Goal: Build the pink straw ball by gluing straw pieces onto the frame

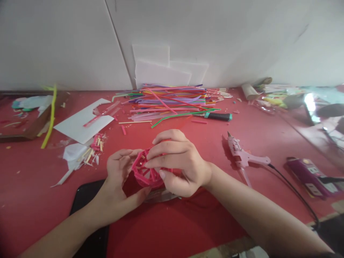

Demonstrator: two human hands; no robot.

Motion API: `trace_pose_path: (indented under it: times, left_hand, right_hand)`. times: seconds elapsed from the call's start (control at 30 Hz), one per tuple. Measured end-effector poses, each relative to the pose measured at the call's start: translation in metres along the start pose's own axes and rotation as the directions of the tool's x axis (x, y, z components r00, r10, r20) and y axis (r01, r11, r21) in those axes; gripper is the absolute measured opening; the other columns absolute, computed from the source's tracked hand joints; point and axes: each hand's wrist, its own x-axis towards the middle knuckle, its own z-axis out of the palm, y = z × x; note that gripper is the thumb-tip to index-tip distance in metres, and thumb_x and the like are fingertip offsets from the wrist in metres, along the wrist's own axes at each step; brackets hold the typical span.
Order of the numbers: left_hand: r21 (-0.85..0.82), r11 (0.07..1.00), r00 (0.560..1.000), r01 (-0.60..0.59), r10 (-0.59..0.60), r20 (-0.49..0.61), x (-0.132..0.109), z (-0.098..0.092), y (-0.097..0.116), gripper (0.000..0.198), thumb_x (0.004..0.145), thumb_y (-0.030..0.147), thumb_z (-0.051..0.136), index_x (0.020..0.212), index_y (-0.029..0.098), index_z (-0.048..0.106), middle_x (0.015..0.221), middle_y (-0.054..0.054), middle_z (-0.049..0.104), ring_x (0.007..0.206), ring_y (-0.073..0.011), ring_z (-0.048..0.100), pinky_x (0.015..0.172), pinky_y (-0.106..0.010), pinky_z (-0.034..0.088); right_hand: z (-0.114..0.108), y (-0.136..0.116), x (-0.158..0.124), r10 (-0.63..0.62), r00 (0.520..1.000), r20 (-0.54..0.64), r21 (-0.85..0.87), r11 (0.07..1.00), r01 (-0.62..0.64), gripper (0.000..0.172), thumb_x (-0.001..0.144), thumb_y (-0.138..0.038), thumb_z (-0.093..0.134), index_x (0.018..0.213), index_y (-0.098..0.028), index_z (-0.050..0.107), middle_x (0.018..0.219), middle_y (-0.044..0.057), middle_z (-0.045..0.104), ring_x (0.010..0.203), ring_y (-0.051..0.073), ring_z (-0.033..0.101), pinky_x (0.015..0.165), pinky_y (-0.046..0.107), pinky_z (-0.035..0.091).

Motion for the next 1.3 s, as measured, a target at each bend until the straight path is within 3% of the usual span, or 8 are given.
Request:
trace_pose_path:
  times: [1.1,1.3]
  left_hand:
    - [-0.051,0.999,1.0,-0.002,0.002,0.002,-0.0017,0.001,-0.0091,0.071,0.081,0.02,0.072,0.134,0.033,0.026,0.137,-0.01,0.04,0.133,-0.0279,0.048,0.112,-0.052,0.044]
    - [-0.06,0.998,1.0,0.003,-0.002,0.012,-0.001,0.0011,-0.0068,0.069,0.08,0.018,0.071,0.131,0.032,0.026,0.137,-0.011,0.042,0.132,-0.0282,0.049,0.112,-0.055,0.044]
  right_hand:
    - [0.0025,0.0021,-0.0013,-0.05,0.998,-0.024,-0.019,0.999,0.05,0.031,0.072,-0.014,0.052,0.093,-0.012,0.076,0.093,0.01,0.077,0.096,0.026,0.061,0.087,0.047,0.055]
    - [0.0021,-0.0011,-0.0044,-0.082,0.994,-0.071,-0.079,0.994,0.077,0.029,0.073,-0.016,0.052,0.093,-0.016,0.073,0.091,0.009,0.074,0.088,0.023,0.064,0.083,0.044,0.057]
